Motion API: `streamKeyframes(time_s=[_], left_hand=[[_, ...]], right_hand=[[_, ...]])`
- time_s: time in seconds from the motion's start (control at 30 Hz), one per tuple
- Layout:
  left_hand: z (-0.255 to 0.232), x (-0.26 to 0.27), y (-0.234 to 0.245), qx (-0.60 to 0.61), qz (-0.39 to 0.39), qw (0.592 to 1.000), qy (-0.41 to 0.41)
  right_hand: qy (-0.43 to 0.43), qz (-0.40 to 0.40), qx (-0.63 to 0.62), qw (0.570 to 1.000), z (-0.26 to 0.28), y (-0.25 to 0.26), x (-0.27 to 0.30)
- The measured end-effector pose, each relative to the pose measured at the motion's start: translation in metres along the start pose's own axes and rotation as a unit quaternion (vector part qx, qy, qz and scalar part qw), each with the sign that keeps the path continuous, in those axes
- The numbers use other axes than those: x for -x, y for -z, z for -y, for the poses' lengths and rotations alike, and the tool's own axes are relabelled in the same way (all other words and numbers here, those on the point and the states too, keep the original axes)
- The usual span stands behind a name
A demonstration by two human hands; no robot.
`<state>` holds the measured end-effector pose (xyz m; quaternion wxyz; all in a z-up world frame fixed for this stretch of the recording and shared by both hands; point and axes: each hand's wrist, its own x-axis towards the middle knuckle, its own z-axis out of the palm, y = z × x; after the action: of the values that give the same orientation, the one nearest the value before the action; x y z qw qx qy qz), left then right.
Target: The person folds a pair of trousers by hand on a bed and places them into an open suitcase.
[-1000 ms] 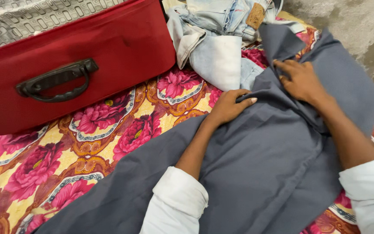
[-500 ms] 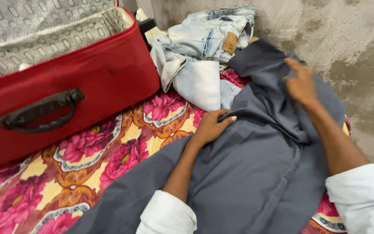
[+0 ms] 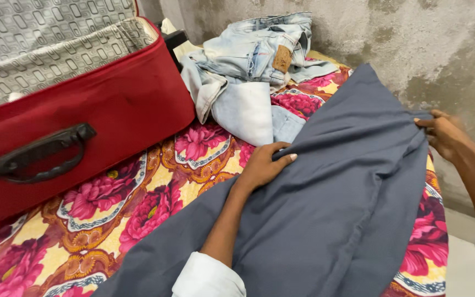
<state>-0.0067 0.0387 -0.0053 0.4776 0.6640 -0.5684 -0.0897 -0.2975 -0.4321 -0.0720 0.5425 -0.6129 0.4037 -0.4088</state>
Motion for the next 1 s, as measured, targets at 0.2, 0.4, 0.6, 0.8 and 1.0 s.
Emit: streamKeyframes(time_s=[0.2, 0.4, 0.6, 0.8, 1.0], left_hand=[[-0.025, -0.009, 0.006, 0.008, -0.113, 0.993, -0.045], [-0.035, -0.006, 0.007, -0.101, -0.129, 0.984, -0.069], [-0.079, 0.009, -0.027, -0.298, -0.148, 0.917, -0.219], [-0.126, 0.052, -0.121, -0.225, 0.012, 0.952, -0.205], [-0.137, 0.061, -0.131, -0.135, -0.024, 0.963, -0.233]], right_hand=[[0.270, -0.101, 0.184, 0.940, 0.048, -0.018, -0.006], [0.106, -0.120, 0.199, 0.967, 0.034, -0.008, -0.037], [-0.026, 0.011, 0.184, 0.983, 0.011, 0.002, -0.025], [0.102, -0.057, 0.227, 0.967, 0.019, 0.014, -0.016], [0.288, -0.193, 0.293, 0.891, 0.048, 0.003, 0.017]])
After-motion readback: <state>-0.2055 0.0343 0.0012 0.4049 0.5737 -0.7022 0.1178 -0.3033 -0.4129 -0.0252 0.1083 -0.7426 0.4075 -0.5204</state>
